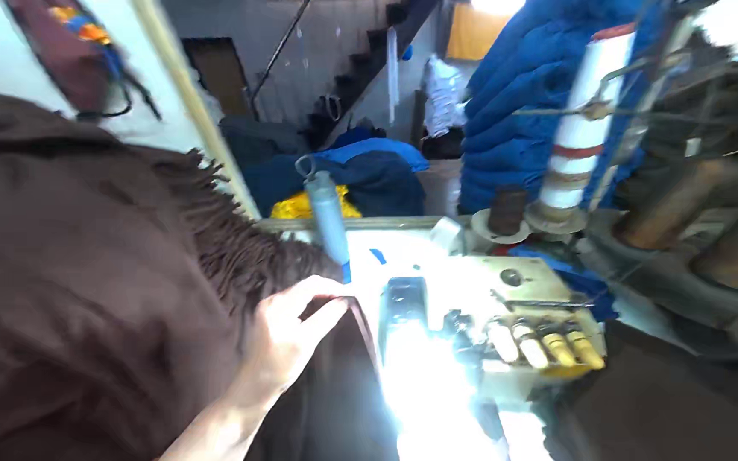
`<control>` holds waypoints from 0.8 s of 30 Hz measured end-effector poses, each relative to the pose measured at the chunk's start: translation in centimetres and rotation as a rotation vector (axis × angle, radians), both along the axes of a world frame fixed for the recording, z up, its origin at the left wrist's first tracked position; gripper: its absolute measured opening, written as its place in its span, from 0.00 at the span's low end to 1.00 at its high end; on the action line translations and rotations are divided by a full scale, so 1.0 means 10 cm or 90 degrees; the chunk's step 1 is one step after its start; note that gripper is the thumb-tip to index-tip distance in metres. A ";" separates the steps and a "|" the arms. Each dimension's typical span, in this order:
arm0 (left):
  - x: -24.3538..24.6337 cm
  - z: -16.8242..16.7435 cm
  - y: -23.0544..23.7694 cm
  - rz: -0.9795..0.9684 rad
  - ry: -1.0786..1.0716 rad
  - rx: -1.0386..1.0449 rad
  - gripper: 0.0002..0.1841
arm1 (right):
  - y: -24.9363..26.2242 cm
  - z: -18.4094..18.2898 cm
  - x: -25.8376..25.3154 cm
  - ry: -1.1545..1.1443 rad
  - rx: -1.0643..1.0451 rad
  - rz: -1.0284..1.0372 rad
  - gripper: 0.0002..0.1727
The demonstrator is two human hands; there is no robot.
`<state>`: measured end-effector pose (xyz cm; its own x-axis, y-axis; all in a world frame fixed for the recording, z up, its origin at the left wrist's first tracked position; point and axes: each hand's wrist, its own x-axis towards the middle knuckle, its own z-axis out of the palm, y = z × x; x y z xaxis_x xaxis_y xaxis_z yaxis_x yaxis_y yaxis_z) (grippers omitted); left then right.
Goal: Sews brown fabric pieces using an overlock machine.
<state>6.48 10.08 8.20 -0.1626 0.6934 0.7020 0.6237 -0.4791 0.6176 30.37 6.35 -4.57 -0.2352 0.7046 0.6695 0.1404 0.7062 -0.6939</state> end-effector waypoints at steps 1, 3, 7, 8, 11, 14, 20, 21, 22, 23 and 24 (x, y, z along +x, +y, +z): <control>0.01 0.02 -0.03 -0.013 -0.010 -0.009 0.06 | -0.01 0.03 0.01 0.002 0.002 0.008 0.09; 0.05 0.08 -0.11 -0.032 -0.019 -0.036 0.06 | 0.02 0.06 0.02 0.027 0.000 0.033 0.06; 0.06 0.16 -0.29 -0.100 -0.044 -0.090 0.06 | 0.07 0.05 0.02 0.032 -0.003 0.065 0.05; 0.06 0.16 -0.33 -0.121 -0.055 -0.093 0.06 | 0.07 0.07 0.01 0.027 0.005 0.060 0.05; 0.13 0.17 -0.29 -0.134 -0.085 -0.055 0.05 | 0.11 0.06 -0.09 0.038 0.051 0.037 0.07; 0.13 0.14 -0.17 -0.167 -0.099 0.021 0.07 | 0.17 0.03 -0.20 0.027 0.086 0.021 0.10; 0.13 0.15 -0.23 -0.188 -0.110 0.026 0.07 | 0.22 -0.05 -0.38 -0.020 0.139 -0.017 0.11; 0.12 0.15 -0.24 -0.183 -0.112 0.025 0.07 | 0.21 -0.06 -0.39 -0.026 0.147 -0.023 0.10; 0.11 0.14 -0.25 -0.178 -0.114 0.024 0.07 | 0.21 -0.07 -0.40 -0.038 0.155 -0.023 0.09; 0.10 0.14 -0.26 -0.169 -0.115 0.022 0.07 | 0.19 -0.07 -0.39 -0.050 0.161 -0.022 0.08; 0.09 0.14 -0.28 -0.161 -0.112 0.018 0.07 | 0.17 -0.07 -0.39 -0.051 0.163 -0.021 0.08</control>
<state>7.35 7.30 9.57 -0.1078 0.7082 0.6977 0.3673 -0.6238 0.6899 26.48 8.03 -5.25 -0.2743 0.5230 0.8070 0.2145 0.8513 -0.4788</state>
